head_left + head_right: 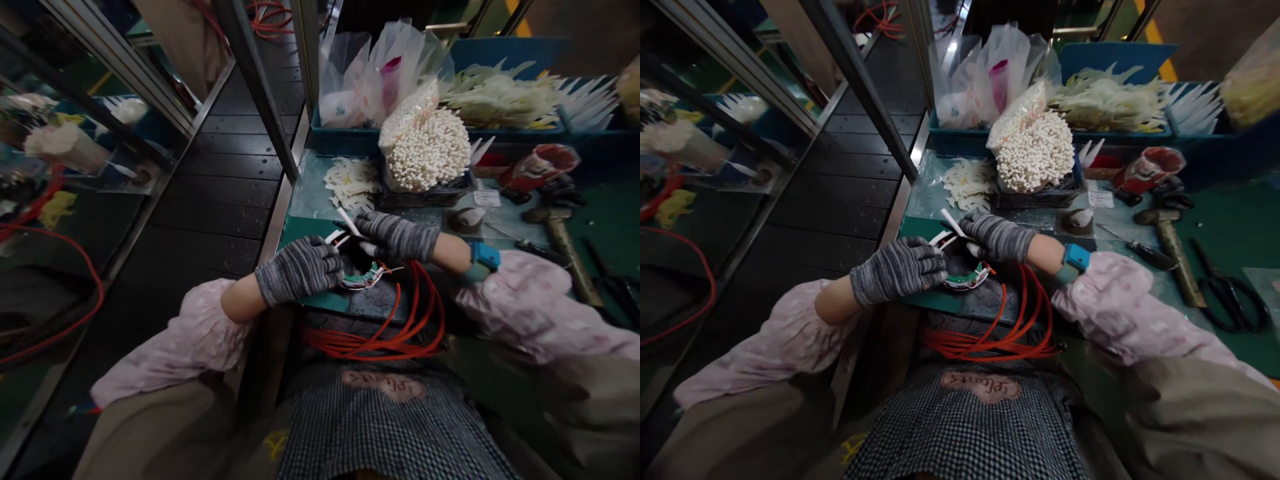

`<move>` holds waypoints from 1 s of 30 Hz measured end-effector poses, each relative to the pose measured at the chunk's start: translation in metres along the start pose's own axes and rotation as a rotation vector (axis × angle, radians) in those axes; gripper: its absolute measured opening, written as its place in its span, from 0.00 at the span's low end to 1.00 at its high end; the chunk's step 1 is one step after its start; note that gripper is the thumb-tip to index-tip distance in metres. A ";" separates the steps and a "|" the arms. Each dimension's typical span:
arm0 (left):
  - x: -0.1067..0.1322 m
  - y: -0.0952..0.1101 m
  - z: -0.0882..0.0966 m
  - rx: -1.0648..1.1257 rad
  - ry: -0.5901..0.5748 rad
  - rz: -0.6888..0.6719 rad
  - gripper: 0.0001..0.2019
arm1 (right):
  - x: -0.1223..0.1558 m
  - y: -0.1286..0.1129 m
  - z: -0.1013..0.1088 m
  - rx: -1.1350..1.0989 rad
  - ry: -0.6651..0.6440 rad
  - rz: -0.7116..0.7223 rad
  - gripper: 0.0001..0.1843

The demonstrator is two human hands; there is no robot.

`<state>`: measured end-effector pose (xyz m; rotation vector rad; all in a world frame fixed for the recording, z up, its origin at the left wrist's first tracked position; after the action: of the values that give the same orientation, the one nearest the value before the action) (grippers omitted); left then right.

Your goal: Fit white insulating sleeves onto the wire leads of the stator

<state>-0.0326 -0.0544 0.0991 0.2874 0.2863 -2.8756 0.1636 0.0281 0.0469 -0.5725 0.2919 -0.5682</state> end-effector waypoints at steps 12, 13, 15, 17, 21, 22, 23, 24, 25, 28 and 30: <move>0.024 0.008 -0.036 0.071 0.244 0.118 0.12 | 0.056 -0.016 0.004 -0.044 0.614 -0.145 0.24; 0.023 0.006 -0.042 0.094 0.257 0.126 0.12 | 0.075 -0.022 -0.002 0.033 0.763 -0.195 0.23; 0.022 0.004 -0.051 0.149 0.275 0.162 0.13 | 0.104 -0.034 -0.022 0.191 0.854 -0.271 0.28; 0.021 0.008 -0.055 0.181 0.287 0.229 0.13 | 0.119 -0.040 -0.044 0.259 0.759 -0.324 0.33; 0.014 0.033 -0.054 0.162 0.337 0.472 0.08 | 0.115 -0.038 -0.047 0.299 0.603 -0.251 0.28; 0.012 0.040 -0.052 0.143 0.368 0.541 0.07 | 0.109 -0.035 -0.036 0.334 0.610 -0.236 0.25; 0.011 0.047 -0.052 0.121 0.396 0.602 0.07 | 0.101 -0.031 -0.023 0.384 0.629 -0.240 0.23; 0.009 0.053 -0.052 0.100 0.417 0.653 0.07 | 0.092 -0.028 -0.007 0.442 0.660 -0.258 0.21; 0.008 0.057 -0.052 0.083 0.426 0.687 0.07 | 0.082 -0.024 0.009 0.516 0.700 -0.296 0.19; 0.008 0.061 -0.056 0.071 0.438 0.704 0.04 | 0.049 -0.010 0.045 0.627 0.772 -0.420 0.17; 0.009 0.060 -0.057 0.076 0.446 0.691 0.04 | 0.029 0.000 0.057 0.652 0.784 -0.474 0.16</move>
<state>-0.0161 -0.1006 0.0322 0.8556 0.1158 -2.1197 0.2109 0.0358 0.0900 0.2558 0.6800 -1.2812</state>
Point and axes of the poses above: each hand's wrist, its own x-axis away from the middle knuckle, its own z-axis out of the back of the hand, y = z × x, the point moved 4 cm from there along -x, towards the middle knuckle, and after that the axes turned 1 degree about z, right-handed, at the moved point
